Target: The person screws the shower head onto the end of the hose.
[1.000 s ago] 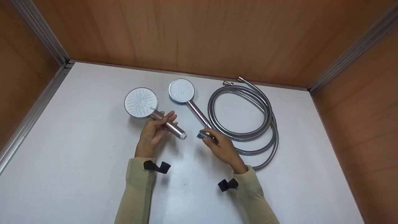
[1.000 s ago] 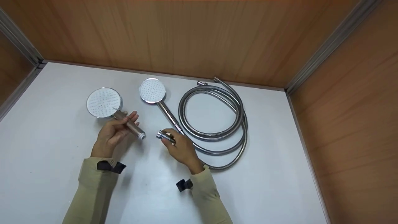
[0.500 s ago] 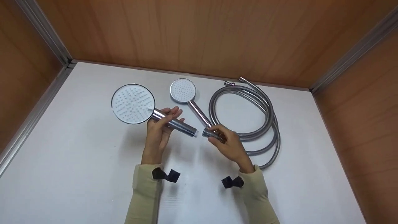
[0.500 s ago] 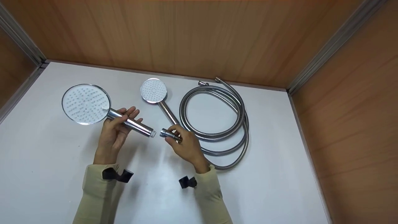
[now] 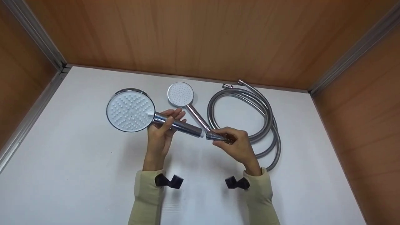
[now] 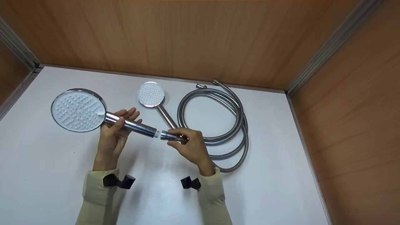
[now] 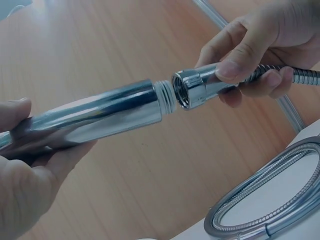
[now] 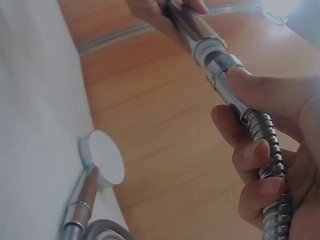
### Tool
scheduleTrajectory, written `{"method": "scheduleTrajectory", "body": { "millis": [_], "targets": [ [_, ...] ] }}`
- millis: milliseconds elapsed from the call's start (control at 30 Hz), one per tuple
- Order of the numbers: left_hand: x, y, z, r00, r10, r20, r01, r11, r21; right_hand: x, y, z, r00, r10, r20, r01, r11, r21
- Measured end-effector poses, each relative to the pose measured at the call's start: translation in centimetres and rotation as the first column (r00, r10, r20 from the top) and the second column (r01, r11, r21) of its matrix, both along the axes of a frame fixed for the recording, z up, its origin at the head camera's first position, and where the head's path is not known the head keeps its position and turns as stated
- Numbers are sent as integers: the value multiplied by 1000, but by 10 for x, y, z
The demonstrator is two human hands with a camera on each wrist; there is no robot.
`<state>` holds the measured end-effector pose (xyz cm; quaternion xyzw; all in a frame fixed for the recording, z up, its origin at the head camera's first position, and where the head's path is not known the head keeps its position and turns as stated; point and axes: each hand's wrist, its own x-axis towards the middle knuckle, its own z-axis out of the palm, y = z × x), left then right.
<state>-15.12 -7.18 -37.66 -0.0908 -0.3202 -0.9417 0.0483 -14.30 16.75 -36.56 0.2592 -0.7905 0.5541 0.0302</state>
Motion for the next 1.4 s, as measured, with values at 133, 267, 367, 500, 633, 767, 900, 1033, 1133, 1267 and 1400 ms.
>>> {"method": "scheduleTrajectory", "body": {
  "millis": [133,267,367,500,633,767,900,1033,1133,1267,1400],
  "targets": [
    [3,1,3,999,-18,-39,19,999,31,4,3,3,1000,-11,-18,11,1000,9],
    [6,3,9,998,-15,-57,18,999,47,7,3,7,999,-33,-37,33,999,8],
    [8,4,12,998,-15,-60,18,999,51,8,2,10,997,-38,-65,37,999,-8],
    [8,6,15,996,-32,-83,37,998,52,9,-1,13,993,-26,-115,21,999,-41],
    [8,8,16,994,-43,-105,49,997,52,10,-3,16,987,-28,-160,18,998,-59],
    [10,8,18,993,-55,-109,64,995,78,13,-5,19,982,-49,-182,41,998,-48],
    [11,9,19,994,-47,-100,55,995,85,16,-7,22,979,-77,-191,71,997,-34],
    [12,10,22,996,-29,-85,35,997,74,15,-8,23,974,-101,-202,97,995,-32],
    [12,11,24,996,-21,-83,27,997,66,15,-8,24,972,-112,-207,106,994,-37],
    [12,13,26,997,-7,-81,12,998,61,13,-7,23,970,-112,-214,106,994,-41],
    [13,14,27,997,2,-82,3,998,67,12,-6,22,966,-108,-236,102,994,-36]
  ]
}}
